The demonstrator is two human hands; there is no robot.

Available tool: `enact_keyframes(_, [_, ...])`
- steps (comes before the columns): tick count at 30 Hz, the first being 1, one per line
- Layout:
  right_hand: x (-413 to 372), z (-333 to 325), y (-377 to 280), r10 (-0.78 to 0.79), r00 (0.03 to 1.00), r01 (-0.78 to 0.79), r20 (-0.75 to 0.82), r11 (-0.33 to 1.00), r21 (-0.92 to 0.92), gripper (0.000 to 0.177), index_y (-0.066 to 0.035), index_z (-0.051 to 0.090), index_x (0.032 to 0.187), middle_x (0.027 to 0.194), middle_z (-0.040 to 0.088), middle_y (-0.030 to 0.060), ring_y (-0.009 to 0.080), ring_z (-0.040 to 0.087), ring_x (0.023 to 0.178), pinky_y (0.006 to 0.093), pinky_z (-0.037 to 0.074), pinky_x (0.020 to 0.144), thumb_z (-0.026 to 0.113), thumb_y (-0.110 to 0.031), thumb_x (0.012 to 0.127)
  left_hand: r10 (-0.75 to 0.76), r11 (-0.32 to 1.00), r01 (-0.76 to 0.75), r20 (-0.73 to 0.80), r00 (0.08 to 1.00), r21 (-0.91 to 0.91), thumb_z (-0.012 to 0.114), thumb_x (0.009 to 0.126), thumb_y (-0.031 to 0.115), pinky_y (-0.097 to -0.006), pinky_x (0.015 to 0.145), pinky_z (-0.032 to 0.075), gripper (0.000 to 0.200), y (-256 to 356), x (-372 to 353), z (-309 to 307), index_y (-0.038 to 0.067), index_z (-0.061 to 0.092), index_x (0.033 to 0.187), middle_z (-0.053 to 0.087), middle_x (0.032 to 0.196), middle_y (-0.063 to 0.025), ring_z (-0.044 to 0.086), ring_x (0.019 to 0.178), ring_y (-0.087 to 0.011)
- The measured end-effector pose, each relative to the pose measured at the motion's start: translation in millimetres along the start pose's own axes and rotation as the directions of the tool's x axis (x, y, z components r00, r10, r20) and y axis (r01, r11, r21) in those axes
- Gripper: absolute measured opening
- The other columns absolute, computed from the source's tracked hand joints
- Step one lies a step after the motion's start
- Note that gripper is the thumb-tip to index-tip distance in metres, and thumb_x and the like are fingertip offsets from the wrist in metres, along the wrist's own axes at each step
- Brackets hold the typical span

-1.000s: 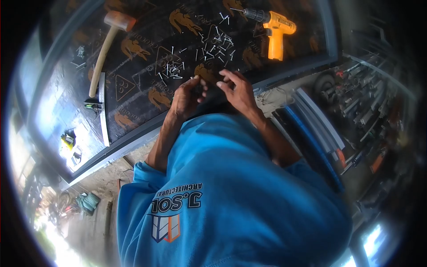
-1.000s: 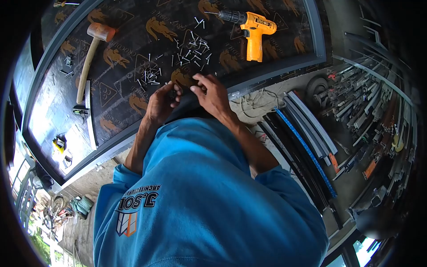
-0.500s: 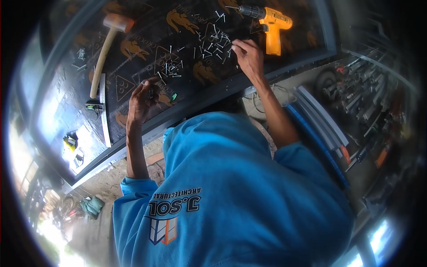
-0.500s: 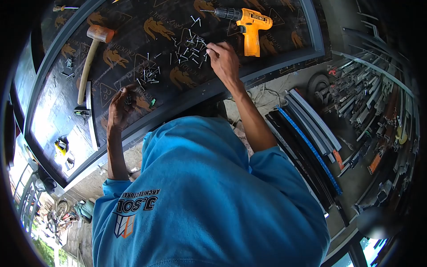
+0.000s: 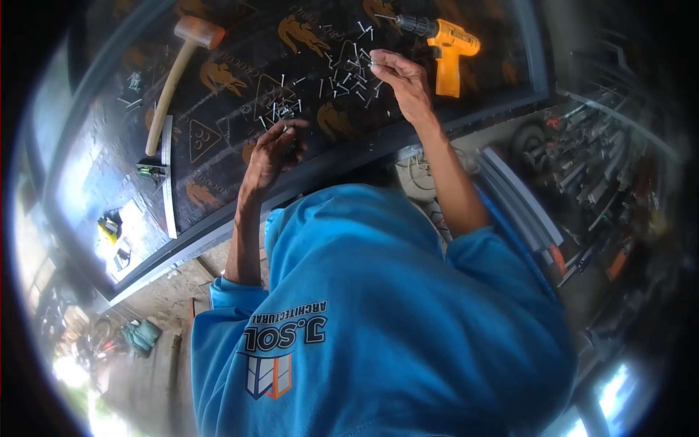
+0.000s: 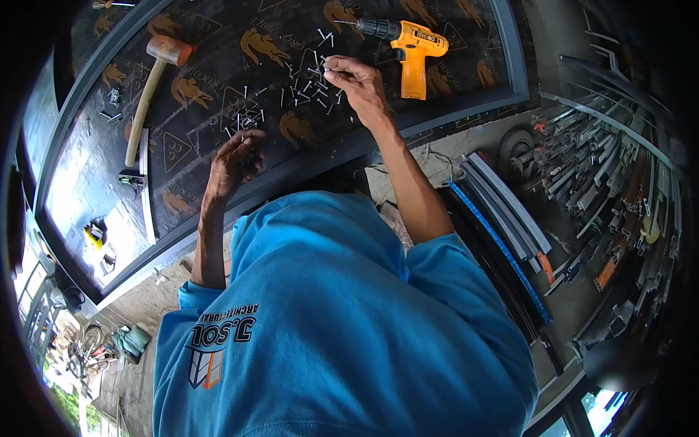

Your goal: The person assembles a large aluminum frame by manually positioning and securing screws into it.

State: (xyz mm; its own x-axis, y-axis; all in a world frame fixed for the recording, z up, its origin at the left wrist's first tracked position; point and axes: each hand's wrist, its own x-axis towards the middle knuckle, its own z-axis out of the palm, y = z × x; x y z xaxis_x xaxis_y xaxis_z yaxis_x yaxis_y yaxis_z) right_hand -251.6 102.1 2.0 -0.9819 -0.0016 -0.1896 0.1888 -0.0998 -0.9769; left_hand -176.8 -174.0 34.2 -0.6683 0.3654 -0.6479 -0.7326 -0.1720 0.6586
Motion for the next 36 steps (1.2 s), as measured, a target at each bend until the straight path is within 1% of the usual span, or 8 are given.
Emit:
enact_keyframes(11, [-28.2, 24.5, -49.9, 0.255, 0.959, -0.284, 0.128, 0.889, 0.359, 0.027, 0.001, 0.057, 0.114, 0.096, 0.066, 0.0137, 0.0188, 0.066, 0.084, 0.0273, 0.053, 0.069, 0.060, 0.000, 0.088, 0.144, 0.990, -0.144, 0.129, 0.981, -0.008, 0.042, 0.097, 0.021, -0.0221, 0.059, 0.043, 0.029, 3.5, 20.3, 5.7, 0.001, 0.057, 0.112, 0.060, 0.087, -0.0053, 0.055, 0.072, -0.0103])
enact_keyframes(17, [-38.7, 38.4, -67.6, 0.268, 0.952, -0.304, 0.151, 0.893, 0.332, 0.033, 0.002, 0.053, 0.119, 0.096, 0.066, 0.0144, 0.0192, 0.067, 0.080, 0.0259, 0.054, 0.067, 0.060, -0.001, 0.087, 0.174, 0.939, -0.163, 0.010, 0.985, -0.302, 0.038, 0.098, 0.030, -0.0319, 0.076, 0.049, 0.042, 27.0, 24.1, 43.1, -0.007, 0.055, 0.109, 0.059, 0.092, -0.0131, 0.058, 0.087, -0.0222])
enact_keyframes(19, [-41.3, 44.0, -71.7, 0.267, 0.953, -0.291, 0.141, 0.936, 0.198, 0.036, 0.002, 0.052, 0.120, 0.094, 0.066, 0.0125, 0.0162, 0.066, 0.077, 0.0238, 0.053, 0.065, 0.064, -0.005, 0.086, 0.152, 0.833, -0.081, 0.086, 0.985, -0.547, 0.032, 0.100, 0.036, -0.0375, 0.088, 0.048, 0.046, 29.6, 29.0, 48.6, -0.003, 0.051, 0.116, 0.058, 0.107, -0.0170, 0.057, 0.099, -0.0255])
enact_keyframes(20, [-43.6, 47.0, -75.4, 0.267, 0.953, -0.293, 0.146, 0.935, 0.202, 0.036, 0.002, 0.052, 0.120, 0.094, 0.066, 0.0125, 0.0162, 0.066, 0.077, 0.0238, 0.053, 0.065, 0.064, -0.005, 0.086, 0.151, 0.835, -0.084, 0.080, 0.985, -0.545, 0.032, 0.100, 0.036, -0.0375, 0.088, 0.048, 0.046, 29.4, 28.3, 53.2, -0.003, 0.051, 0.116, 0.058, 0.107, -0.0170, 0.057, 0.099, -0.0255])
enact_keyframes(24, [-48.2, 41.8, -75.9, 0.205, 0.972, -0.157, 0.117, 0.932, -0.326, 0.043, -0.004, 0.055, 0.120, 0.087, 0.066, 0.0064, 0.0103, 0.062, 0.074, 0.0237, 0.049, 0.064, 0.071, -0.011, 0.081, 0.134, 0.798, -0.083, 0.042, 0.990, -0.597, 0.037, 0.100, 0.030, -0.0395, 0.095, 0.047, 0.041, 21.7, 26.4, 59.4, -0.005, 0.050, 0.117, 0.057, 0.108, -0.0173, 0.057, 0.102, -0.0252])
enact_keyframes(26, [-36.9, 1.1, -41.4, 0.020, 0.981, -0.122, -0.194, 0.840, -0.529, 0.037, -0.005, 0.061, 0.114, 0.084, 0.065, 0.0053, 0.0100, 0.062, 0.074, 0.0250, 0.049, 0.065, 0.071, -0.008, 0.079, 0.122, 0.878, -0.066, 0.088, 0.989, -0.474, 0.044, 0.098, 0.023, -0.0370, 0.093, 0.048, 0.033, 7.8, 27.7, 48.7, -0.004, 0.053, 0.113, 0.058, 0.104, -0.0149, 0.058, 0.101, -0.0232])
enact_keyframes(31, [-24.5, -70.9, 9.1, -0.020, 0.974, -0.157, -0.226, 0.659, -0.735, 0.034, -0.004, 0.063, 0.110, 0.082, 0.064, 0.0089, 0.0168, 0.063, 0.068, 0.0283, 0.049, 0.066, 0.069, -0.005, 0.077, 0.043, 0.909, -0.023, 0.038, 0.998, -0.417, 0.050, 0.095, 0.015, -0.0277, 0.075, 0.048, 0.023, -13.5, 19.0, 27.1, -0.002, 0.055, 0.110, 0.060, 0.095, -0.0089, 0.058, 0.089, -0.0172])
enact_keyframes(36, [-11.3, -45.1, 10.6, -0.008, 0.995, -0.073, -0.099, 0.618, -0.783, 0.031, -0.008, 0.065, 0.109, 0.095, 0.060, 0.0105, 0.0228, 0.063, 0.078, 0.0317, 0.050, 0.071, 0.069, -0.011, 0.079, -0.017, 0.943, 0.011, -0.014, 1.000, -0.331, 0.049, 0.095, 0.014, -0.0252, 0.069, 0.043, 0.022, -17.7, 18.4, 12.8, 0.000, 0.056, 0.110, 0.060, 0.094, -0.0066, 0.056, 0.081, -0.0145])
